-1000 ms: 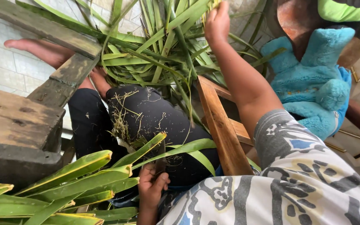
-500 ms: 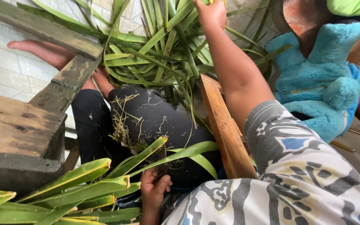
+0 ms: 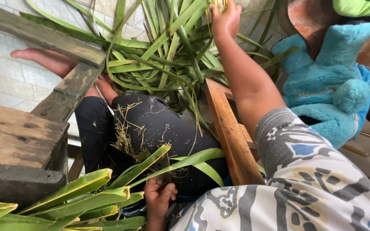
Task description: Stripping palm leaves from their midribs using a knife
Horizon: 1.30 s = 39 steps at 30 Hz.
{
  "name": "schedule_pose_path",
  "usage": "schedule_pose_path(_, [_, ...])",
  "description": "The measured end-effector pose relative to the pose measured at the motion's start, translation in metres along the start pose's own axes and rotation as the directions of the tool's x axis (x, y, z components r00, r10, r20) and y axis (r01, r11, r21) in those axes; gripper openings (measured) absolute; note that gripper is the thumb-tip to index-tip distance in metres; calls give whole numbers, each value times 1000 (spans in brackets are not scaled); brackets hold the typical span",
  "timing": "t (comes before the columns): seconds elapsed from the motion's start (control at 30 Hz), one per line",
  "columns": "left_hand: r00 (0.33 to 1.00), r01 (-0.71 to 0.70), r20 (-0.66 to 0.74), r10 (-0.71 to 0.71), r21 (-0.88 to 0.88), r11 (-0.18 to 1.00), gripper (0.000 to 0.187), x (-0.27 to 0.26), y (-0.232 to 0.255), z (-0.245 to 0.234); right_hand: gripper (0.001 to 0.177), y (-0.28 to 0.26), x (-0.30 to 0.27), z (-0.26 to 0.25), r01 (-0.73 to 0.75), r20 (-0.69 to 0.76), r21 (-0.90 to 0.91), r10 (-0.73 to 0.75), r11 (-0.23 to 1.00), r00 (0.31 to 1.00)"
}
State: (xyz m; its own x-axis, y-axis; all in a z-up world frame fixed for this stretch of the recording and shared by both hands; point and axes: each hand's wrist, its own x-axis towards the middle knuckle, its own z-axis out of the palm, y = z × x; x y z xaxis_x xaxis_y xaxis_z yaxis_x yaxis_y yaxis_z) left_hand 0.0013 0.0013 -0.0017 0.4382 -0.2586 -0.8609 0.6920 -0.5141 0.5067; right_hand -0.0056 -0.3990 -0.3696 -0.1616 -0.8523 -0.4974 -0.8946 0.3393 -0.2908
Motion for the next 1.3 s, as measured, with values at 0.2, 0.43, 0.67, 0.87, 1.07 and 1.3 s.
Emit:
schedule_pose_path(0.2, [1000,18,-22,-18,6,1000,26,-1,3,2,19,12,23,15,205,36,-167,-202,964,979])
schedule_pose_path(0.43, [1000,-1,-4,0,-5,1000,29,1,4,3,13,33,39,26,308,9,72,-310,949,951])
schedule_pose_path(0.67, [1000,3,-16,-4,-22,1000,32,0,1,2,16,39,42,19,101,387,503,-327,859,862])
schedule_pose_path(0.87, [1000,-7,-2,7,-31,999,34,0,3,2,51,6,16,-5,72,456,163,-140,984,879])
schedule_pose_path(1.07, [1000,15,-9,-15,-33,999,28,-1,-1,-2,75,-18,-2,-17,83,191,-272,-31,959,981])
schedule_pose_path(1.3, [1000,14,-16,-15,-65,998,29,-1,-3,-1,91,-15,15,-8,280,254,-585,-156,761,954])
